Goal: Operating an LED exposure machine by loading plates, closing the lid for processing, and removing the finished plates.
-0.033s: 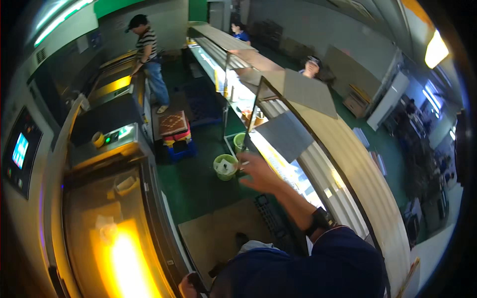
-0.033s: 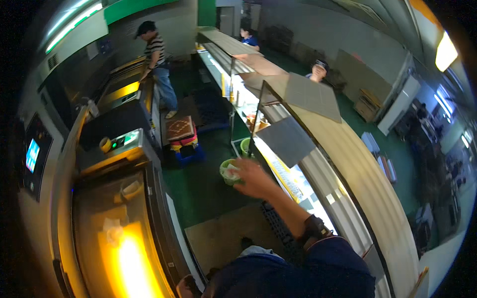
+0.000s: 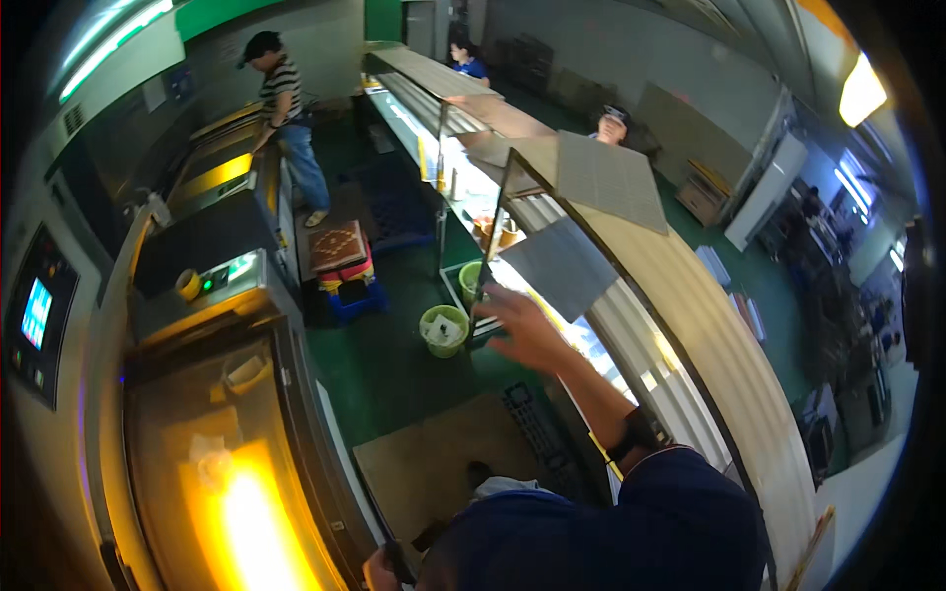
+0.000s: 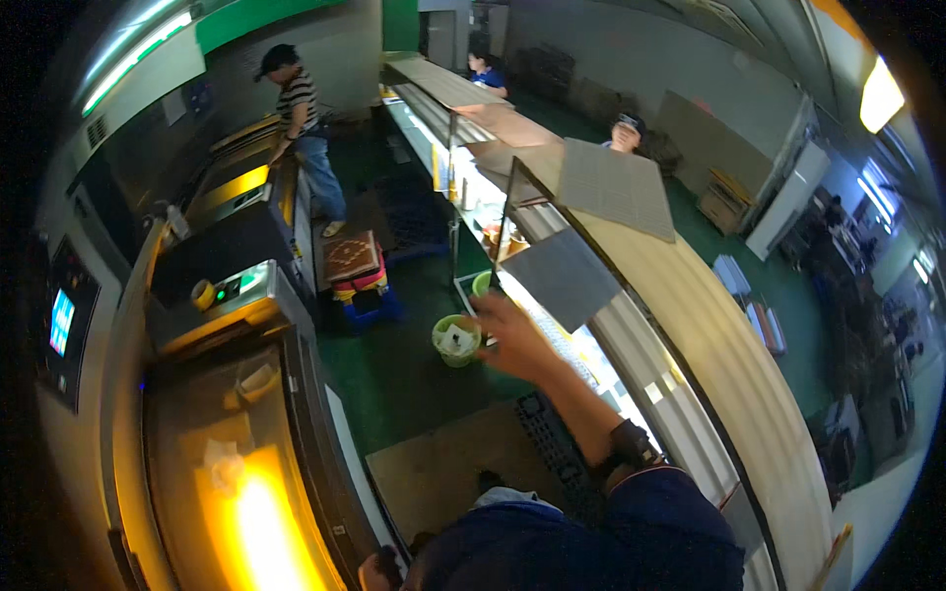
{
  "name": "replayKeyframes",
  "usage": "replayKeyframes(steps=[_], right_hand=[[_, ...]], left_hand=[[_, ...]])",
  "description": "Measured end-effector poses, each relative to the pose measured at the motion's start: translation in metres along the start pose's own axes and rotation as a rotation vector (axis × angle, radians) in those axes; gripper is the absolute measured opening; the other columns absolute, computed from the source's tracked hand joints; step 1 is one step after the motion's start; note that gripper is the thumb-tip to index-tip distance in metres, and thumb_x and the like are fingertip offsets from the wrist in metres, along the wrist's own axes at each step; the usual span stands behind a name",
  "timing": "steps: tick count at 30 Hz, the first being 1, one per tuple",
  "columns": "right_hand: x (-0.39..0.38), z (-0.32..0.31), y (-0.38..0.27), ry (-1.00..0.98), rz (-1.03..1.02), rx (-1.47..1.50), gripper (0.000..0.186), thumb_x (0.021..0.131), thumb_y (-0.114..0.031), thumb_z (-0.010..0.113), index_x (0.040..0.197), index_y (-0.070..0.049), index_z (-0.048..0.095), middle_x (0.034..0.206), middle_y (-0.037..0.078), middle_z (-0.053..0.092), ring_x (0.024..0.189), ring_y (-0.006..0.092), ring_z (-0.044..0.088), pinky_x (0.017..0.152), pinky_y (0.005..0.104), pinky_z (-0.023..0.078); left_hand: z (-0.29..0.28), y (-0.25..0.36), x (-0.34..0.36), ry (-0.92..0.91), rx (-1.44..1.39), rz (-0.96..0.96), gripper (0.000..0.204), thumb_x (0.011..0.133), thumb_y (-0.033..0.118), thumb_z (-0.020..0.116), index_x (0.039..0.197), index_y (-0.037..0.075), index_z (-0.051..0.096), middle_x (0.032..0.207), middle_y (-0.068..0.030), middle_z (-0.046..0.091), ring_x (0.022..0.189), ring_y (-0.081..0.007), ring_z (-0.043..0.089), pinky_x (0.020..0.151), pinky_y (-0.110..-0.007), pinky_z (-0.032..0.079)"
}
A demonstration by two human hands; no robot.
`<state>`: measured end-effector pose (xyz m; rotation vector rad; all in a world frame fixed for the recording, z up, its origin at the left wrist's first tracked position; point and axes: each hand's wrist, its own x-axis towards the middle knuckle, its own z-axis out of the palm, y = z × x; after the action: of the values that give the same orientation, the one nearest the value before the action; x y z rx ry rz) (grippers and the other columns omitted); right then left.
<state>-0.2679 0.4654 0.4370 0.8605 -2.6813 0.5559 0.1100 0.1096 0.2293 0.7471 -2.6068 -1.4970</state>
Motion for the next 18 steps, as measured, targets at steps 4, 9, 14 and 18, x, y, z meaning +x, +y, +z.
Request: replayKeyframes(steps=[4,9,14,18], right_hand=[[-0.009,-0.071,0.126,0.088,0.369,-0.384,0.099,0.062,-0.027,0.086,0.147,-0.022,0.035,0.152,0.017,0.029,0.14,0.0415,0.025,0.113,0.0554,0.022],[-0.019,-0.1,0.254,0.102,0.821,-0.55,0.109,0.058,-0.036,0.086,0.15,-0.021,0.03,0.15,0.021,0.03,0.14,0.0447,0.024,0.112,0.0576,0.02],[0.011,-0.084,0.232,0.011,0.648,-0.51,0.085,0.066,-0.029,0.078,0.143,-0.02,0.041,0.138,0.011,0.048,0.124,0.0357,0.046,0.104,0.0495,0.035],[0.008,-0.038,0.206,0.419,0.462,-0.642,0.032,0.08,-0.011,0.066,0.11,-0.02,0.07,0.1,0.003,0.067,0.093,0.0266,0.06,0.081,0.0404,0.047]], left_hand=[[0.039,0.054,0.007,-0.186,0.024,0.027,0.026,0.091,0.022,0.061,0.104,0.0,0.065,0.093,-0.0124,0.067,0.083,-0.0246,0.063,0.077,-0.035,0.049],[0.053,0.084,0.023,-0.213,0.042,0.016,0.025,0.091,0.022,0.06,0.103,0.001,0.065,0.092,-0.0124,0.067,0.082,-0.0247,0.063,0.076,-0.034,0.049],[0.046,0.087,0.03,-0.074,0.034,0.036,0.024,0.092,0.022,0.059,0.102,0.001,0.065,0.092,-0.0125,0.067,0.08,-0.0248,0.064,0.075,-0.034,0.049],[0.051,0.059,0.034,-0.081,-0.199,-0.204,0.025,0.085,0.009,0.064,0.105,-0.004,0.061,0.099,-0.016,0.068,0.086,-0.023,0.065,0.078,-0.036,0.052]])
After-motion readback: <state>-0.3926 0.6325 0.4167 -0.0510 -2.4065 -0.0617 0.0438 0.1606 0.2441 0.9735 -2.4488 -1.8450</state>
